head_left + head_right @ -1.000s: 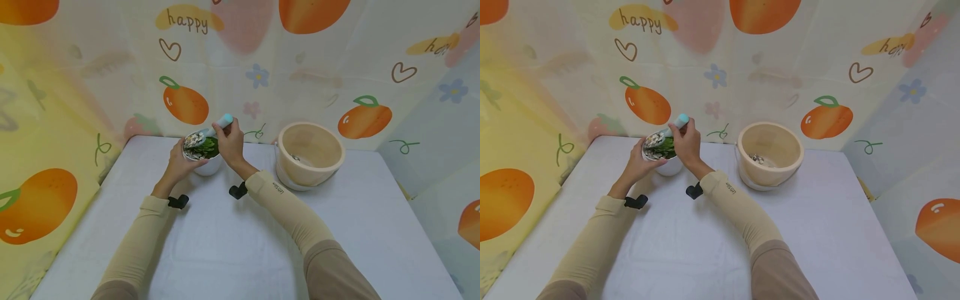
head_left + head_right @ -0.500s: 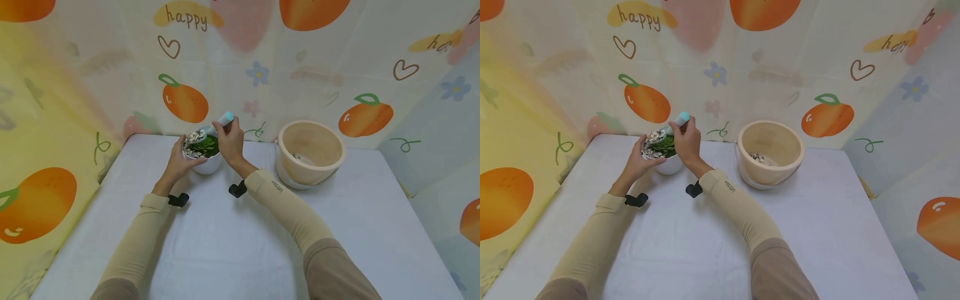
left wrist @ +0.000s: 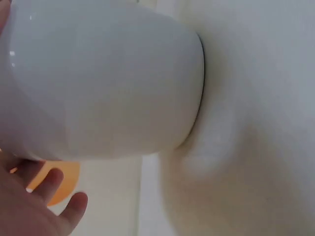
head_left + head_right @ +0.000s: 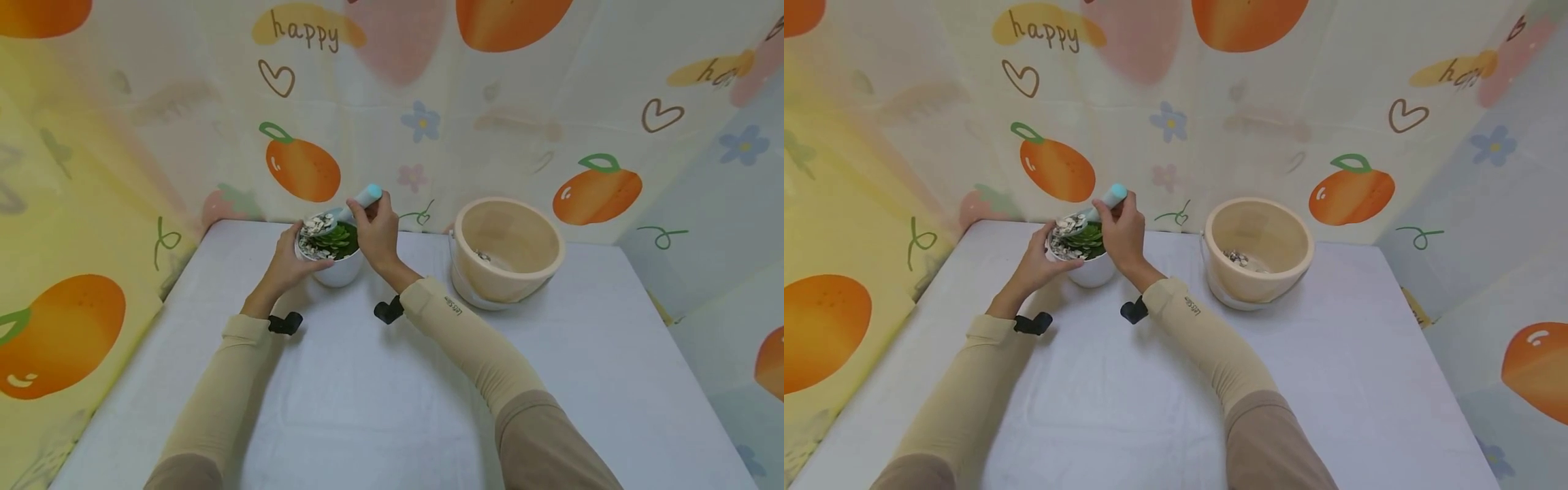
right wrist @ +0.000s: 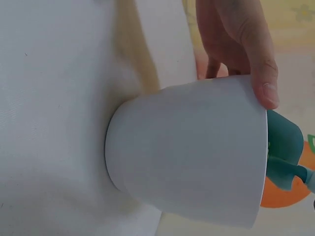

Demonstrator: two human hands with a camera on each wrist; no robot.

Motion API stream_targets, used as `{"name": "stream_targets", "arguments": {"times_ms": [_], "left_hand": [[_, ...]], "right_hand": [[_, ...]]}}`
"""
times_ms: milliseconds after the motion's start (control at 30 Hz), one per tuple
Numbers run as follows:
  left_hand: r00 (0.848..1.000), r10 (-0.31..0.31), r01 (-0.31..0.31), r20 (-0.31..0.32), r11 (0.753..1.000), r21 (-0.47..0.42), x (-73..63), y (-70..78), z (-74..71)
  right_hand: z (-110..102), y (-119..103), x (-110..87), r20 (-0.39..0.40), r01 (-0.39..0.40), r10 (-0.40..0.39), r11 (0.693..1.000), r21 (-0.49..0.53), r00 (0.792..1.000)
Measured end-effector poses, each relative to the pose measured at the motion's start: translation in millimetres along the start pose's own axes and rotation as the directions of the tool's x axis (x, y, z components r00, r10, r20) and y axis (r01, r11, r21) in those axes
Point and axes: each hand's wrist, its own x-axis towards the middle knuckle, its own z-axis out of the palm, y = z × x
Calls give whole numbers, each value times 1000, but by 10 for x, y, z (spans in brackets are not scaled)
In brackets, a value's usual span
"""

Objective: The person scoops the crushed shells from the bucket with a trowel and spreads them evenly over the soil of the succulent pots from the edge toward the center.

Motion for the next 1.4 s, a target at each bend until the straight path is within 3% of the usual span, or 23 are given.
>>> {"name": "stream_targets", "arguments": {"times_ms": [200,600,967,1200,1400], "left_hand": [[999,-33,35,32,998,-56,23,-56,-11],[996,30,-36,-83,997,-65,-24,-62,112],[991,-4,-3,-137,999,-47,-73,7,151],[981,21,-26,-191,999,-26,-113,16,197],[989,32,-33,-142,999,-8,-103,22,139]], "right_hand": [[-6,-24,-11,18,2,-2,1000,-3,1000],[-43,-79,-22,34,62,-62,998,13,997],[-79,-108,-10,0,66,-66,998,-10,998],[-62,-85,-25,2,52,-52,998,-22,999],[-43,-59,-32,9,33,-32,999,-29,999]]}}
